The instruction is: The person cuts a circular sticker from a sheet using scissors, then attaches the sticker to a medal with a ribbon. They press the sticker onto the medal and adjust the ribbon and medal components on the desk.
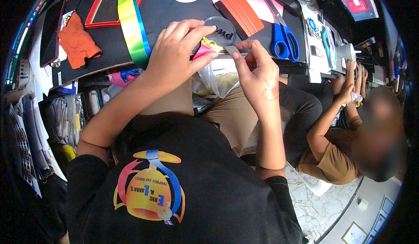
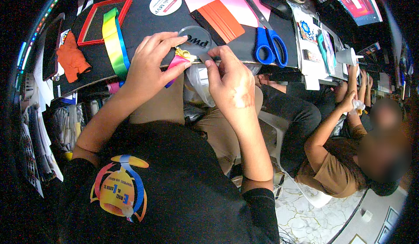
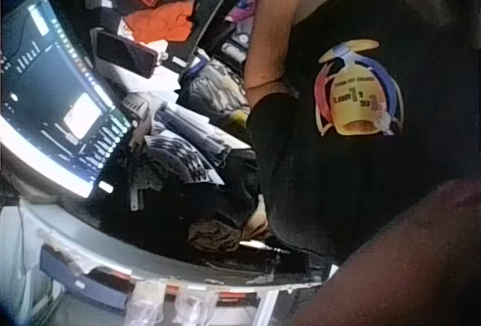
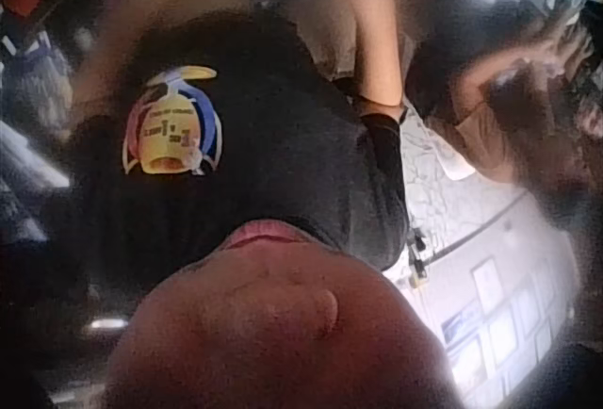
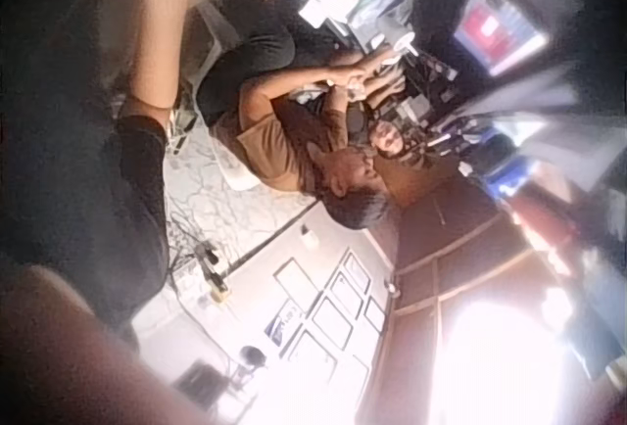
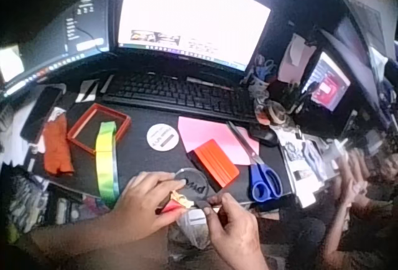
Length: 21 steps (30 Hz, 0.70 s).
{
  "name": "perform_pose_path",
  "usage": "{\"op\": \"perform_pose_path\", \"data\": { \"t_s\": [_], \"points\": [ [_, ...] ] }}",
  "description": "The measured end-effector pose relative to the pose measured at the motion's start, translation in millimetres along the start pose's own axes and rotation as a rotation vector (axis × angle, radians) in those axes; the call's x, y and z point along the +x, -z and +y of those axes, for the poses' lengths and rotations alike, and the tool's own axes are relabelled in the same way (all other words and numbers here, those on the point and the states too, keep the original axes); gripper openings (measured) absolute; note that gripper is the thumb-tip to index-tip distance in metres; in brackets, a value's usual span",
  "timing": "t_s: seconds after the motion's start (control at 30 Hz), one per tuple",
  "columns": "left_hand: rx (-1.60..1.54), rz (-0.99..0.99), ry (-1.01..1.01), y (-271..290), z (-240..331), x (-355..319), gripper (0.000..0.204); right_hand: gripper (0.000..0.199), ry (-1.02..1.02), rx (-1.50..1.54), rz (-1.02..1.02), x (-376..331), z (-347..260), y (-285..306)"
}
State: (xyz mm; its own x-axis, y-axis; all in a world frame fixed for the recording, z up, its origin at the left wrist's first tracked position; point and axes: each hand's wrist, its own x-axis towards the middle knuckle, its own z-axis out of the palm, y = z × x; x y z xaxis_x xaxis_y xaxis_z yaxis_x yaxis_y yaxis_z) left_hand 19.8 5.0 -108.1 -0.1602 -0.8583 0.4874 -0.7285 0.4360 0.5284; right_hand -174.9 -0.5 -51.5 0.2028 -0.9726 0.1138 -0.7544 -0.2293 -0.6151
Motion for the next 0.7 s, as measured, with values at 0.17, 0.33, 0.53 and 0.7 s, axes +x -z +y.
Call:
{"op": "perform_pose_path", "data": {
  "t_s": [0.17,0.33,0.53,0.7],
  "points": [
    [-0.034,-0.013,-0.004,-1.0,0.4,-0.4,0.050,0.015,-0.059,0.009,-0.039,-0.1,1.3,-0.3],
    [-0.061,-0.006,0.003,-1.6,0.8,-1.4,0.051,0.017,0.019,0.048,0.007,1.7,4.3,-3.0],
    [-0.097,0.004,0.021,-1.2,-0.4,0.1,0.056,0.015,-0.007,0.020,-0.030,1.0,5.2,2.9],
    [-0.014,0.019,0.029,3.9,-3.4,5.4,0.066,0.015,0.109,0.006,-0.022,15.3,10.4,10.0]
  ]
}}
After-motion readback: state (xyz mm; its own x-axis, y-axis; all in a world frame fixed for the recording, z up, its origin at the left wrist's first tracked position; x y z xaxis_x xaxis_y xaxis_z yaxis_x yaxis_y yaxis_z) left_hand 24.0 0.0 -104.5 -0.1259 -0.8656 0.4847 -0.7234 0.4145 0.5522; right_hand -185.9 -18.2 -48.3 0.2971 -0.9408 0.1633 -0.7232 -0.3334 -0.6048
